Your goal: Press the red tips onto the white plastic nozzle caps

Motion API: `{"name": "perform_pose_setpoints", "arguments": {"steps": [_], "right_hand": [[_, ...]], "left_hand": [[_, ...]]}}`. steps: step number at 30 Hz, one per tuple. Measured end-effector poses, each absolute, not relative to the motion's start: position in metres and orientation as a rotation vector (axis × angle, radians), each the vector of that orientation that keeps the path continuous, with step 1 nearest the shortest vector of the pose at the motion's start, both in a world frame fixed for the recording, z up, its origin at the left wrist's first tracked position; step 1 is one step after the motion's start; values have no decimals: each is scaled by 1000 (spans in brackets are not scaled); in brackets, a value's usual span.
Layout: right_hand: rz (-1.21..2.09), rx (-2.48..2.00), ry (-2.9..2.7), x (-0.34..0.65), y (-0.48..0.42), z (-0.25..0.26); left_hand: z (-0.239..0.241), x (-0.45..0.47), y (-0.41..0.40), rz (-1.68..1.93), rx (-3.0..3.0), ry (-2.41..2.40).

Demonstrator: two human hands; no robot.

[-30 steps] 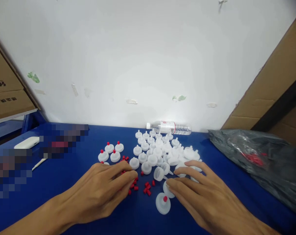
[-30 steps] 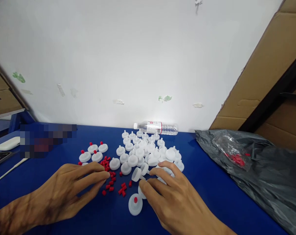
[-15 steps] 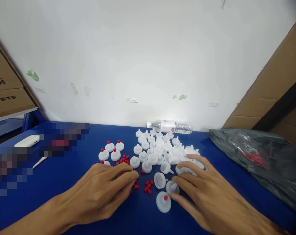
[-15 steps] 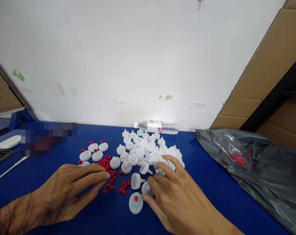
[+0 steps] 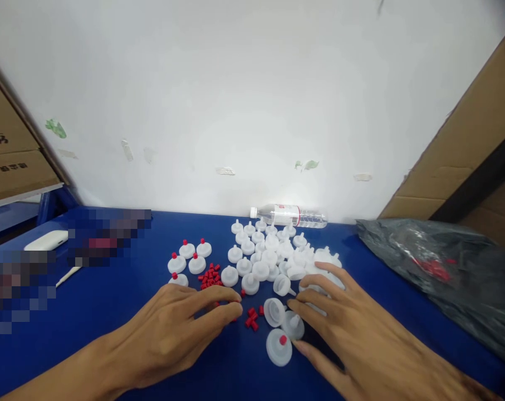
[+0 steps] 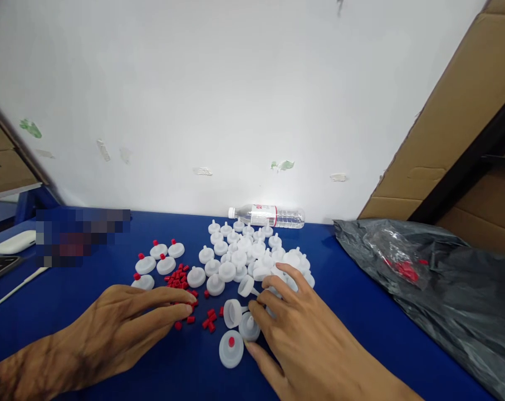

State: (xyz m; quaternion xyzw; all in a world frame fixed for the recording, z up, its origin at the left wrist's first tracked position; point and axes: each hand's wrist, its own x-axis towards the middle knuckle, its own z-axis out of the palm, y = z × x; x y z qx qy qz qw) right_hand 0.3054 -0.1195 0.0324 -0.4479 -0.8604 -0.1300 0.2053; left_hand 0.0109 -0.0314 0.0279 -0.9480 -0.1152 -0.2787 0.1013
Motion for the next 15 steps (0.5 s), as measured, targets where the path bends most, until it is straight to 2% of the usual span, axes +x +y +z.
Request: {"name": "perform_pose_setpoints", "arguments": {"steps": [10, 15], "right_hand": [[-527, -1094, -2298, 309, -119, 43], [-463, -999, -2315, 303, -124, 46]], "left_hand": [[25, 11, -41, -948, -2736, -354], [27, 16, -48, -991, -2739, -391]]}}
